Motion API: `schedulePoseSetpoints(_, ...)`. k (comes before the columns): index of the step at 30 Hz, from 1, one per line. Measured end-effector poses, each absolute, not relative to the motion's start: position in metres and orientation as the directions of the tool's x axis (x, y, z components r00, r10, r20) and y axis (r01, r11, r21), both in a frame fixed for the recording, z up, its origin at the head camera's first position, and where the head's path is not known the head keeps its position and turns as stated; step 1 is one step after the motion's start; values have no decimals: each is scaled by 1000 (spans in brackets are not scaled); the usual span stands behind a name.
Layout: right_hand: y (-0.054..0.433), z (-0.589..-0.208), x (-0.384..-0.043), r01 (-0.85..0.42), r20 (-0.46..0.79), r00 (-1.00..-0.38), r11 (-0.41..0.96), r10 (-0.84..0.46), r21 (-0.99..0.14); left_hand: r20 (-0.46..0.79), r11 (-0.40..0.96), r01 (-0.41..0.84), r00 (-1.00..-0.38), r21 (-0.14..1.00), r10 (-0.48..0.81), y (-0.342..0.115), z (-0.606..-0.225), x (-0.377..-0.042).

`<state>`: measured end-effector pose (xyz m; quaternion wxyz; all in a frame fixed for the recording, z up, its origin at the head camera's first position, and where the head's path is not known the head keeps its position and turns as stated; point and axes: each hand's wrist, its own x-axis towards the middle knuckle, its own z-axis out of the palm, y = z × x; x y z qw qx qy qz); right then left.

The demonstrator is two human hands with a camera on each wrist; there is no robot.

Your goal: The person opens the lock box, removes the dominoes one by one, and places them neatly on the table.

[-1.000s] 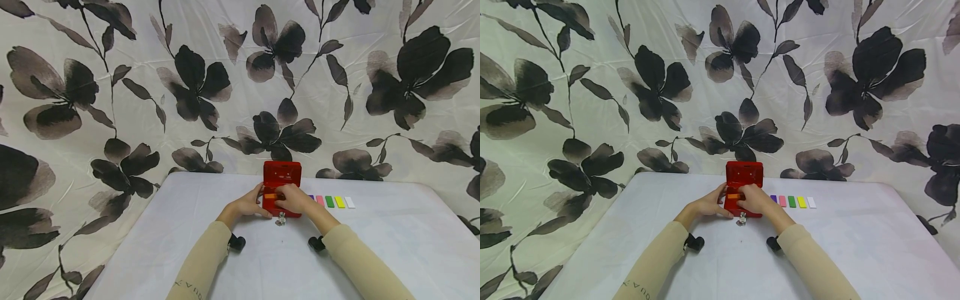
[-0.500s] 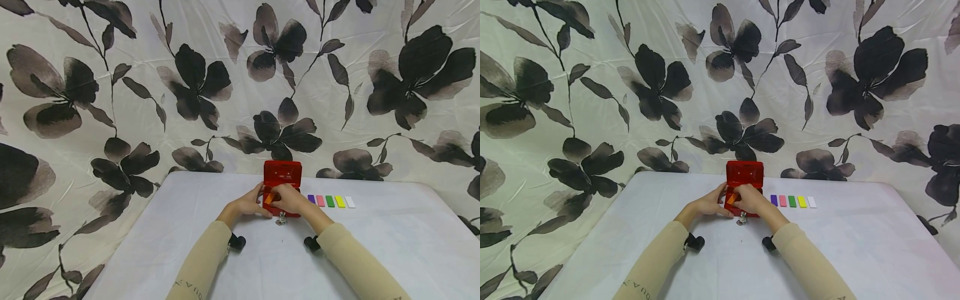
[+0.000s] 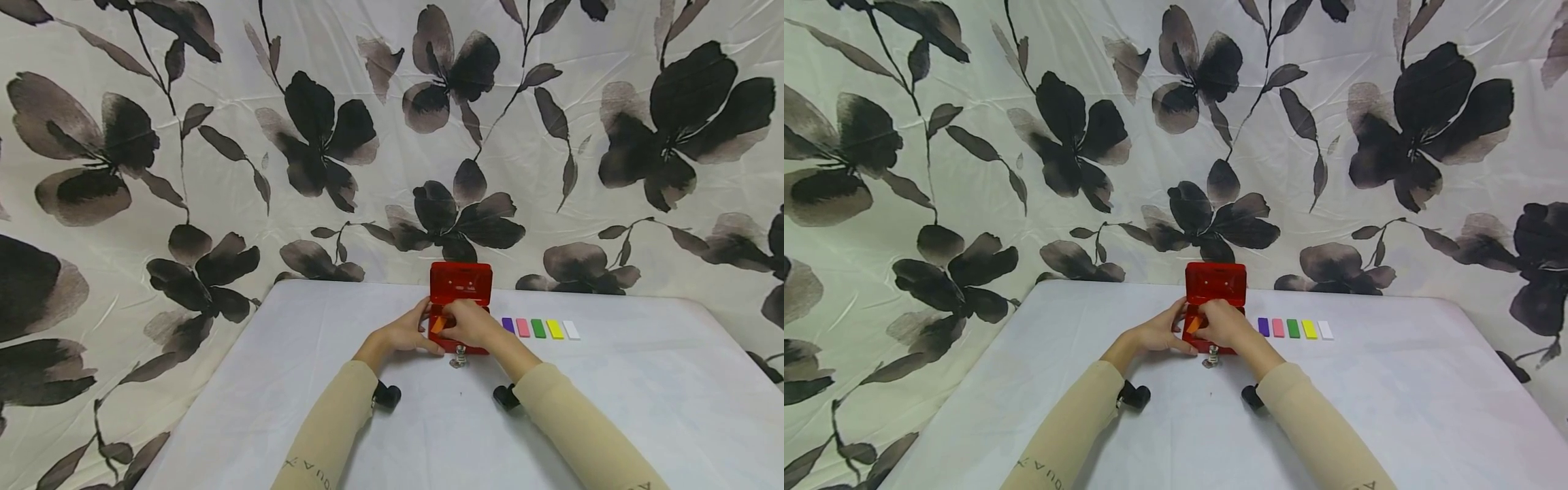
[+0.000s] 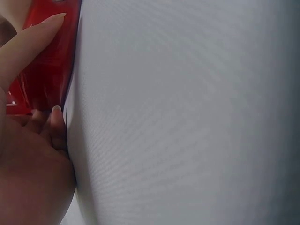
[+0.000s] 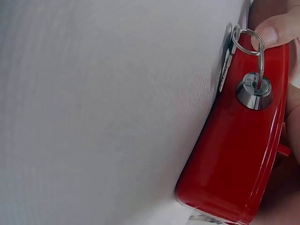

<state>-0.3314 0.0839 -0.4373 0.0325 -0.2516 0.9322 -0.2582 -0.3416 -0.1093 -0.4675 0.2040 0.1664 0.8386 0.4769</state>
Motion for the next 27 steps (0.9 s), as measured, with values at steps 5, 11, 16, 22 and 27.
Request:
schedulePoseSetpoints(5, 78, -438, -331, -408, 53, -897, 777, -438, -480, -183, 482, 82, -859, 872, 478, -110, -467, -343)
schedulePoseSetpoints(11, 69, -440, -332, -383, 37, -911, 812, -410, -440, -173, 472, 95, -853, 876, 493, -110, -467, -344)
schedulePoseSetpoints(16, 66, -441, -333, -373, 35, -917, 822, -397, -431, -173, 482, 100, -854, 871, 490, -110, -466, -343)
schedulePoseSetpoints(22, 66, -441, -334, -373, 38, -917, 817, -398, -439, -166, 473, 103, -854, 875, 493, -111, -466, -345)
schedulePoseSetpoints(27, 69, -441, -332, -387, 40, -909, 805, -415, -450, -171, 472, 97, -854, 876, 492, -110, -467, -343)
